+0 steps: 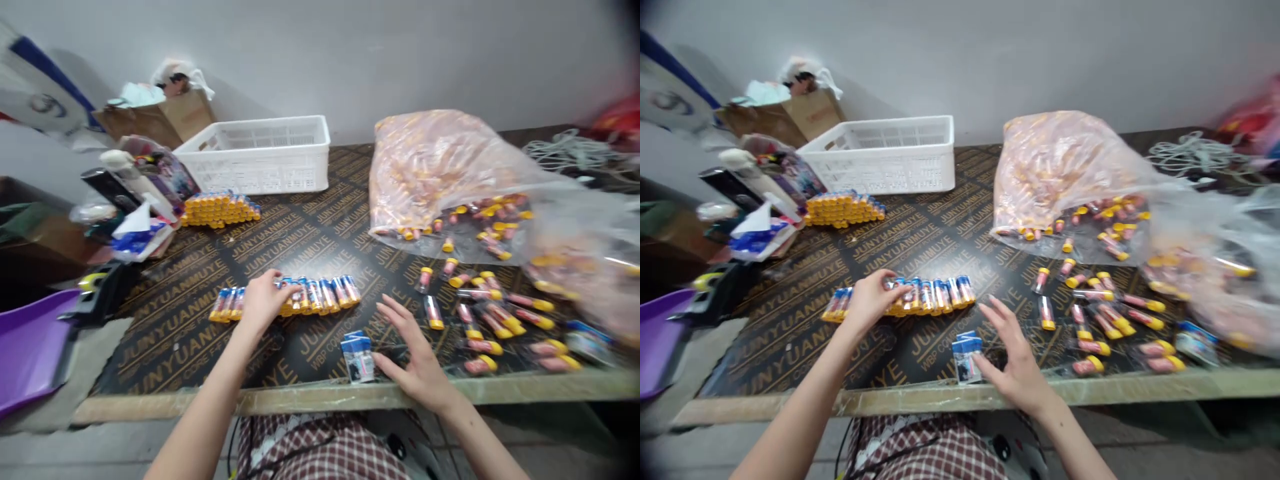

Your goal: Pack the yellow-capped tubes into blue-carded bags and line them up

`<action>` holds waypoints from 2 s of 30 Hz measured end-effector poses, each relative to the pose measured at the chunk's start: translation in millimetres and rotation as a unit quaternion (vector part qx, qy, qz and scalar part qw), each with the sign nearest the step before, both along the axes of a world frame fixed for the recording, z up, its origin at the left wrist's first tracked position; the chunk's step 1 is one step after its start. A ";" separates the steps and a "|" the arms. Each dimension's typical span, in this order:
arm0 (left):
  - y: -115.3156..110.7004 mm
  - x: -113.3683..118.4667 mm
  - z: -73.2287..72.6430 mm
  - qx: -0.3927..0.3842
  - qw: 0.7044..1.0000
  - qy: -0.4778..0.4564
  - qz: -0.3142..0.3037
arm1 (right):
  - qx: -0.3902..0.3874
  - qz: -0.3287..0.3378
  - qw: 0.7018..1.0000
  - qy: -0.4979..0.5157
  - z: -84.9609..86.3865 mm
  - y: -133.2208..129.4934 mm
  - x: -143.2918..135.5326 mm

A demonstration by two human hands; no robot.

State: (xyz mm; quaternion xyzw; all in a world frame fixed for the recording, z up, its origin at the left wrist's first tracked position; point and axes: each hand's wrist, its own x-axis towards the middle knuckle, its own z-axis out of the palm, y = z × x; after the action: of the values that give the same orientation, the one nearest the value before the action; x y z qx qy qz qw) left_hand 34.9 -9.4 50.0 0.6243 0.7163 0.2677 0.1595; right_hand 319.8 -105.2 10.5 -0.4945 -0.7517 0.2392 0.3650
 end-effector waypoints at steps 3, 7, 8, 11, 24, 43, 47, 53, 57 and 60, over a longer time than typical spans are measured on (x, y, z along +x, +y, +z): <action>-16.8 11.0 0.1 0.070 0.997 -0.015 0.019 | 0.046 -0.129 0.987 -0.079 -9.1 13.8 25.0; -52.5 49.0 -16.1 0.027 0.985 -0.117 -0.122 | 0.025 -0.308 0.921 -0.239 -27.8 31.7 67.7; -59.9 61.0 -23.9 -0.021 0.977 -0.119 -0.174 | 0.005 -0.317 0.912 -0.261 -31.7 34.0 74.4; -71.6 90.1 -49.3 -0.105 0.967 -0.067 -0.223 | -0.024 -0.292 0.920 -0.261 -37.1 34.3 80.5; -75.5 92.8 -68.8 -0.080 0.974 -0.065 -0.200 | -0.050 -0.175 0.983 0.012 -12.9 -8.1 19.5; -83.9 79.3 -34.1 -0.181 0.712 -0.673 0.086 | 0.015 -0.108 0.987 0.119 4.2 -54.0 -17.8; -83.5 80.0 -34.2 -0.173 0.691 -0.692 0.117 | 0.044 -0.094 0.989 0.108 5.0 -54.9 -23.6; -84.7 77.4 -36.9 -0.151 0.696 -0.686 0.150 | 0.082 -0.090 0.988 0.091 5.6 -54.1 -26.6; -85.5 77.2 -38.3 -0.148 0.703 -0.679 0.150 | 0.088 -0.086 0.989 0.084 7.4 -53.8 -30.5; -86.7 78.8 -39.6 -0.139 0.718 -0.667 0.141 | 0.078 -0.052 0.992 0.081 8.8 -54.5 -33.5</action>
State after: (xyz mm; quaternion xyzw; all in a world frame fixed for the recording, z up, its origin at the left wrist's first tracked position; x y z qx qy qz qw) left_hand 113.7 -96.1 10.4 0.1467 0.5337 0.5312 0.6415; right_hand 286.3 -159.7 19.3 -0.4823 -0.7088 0.2001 0.4743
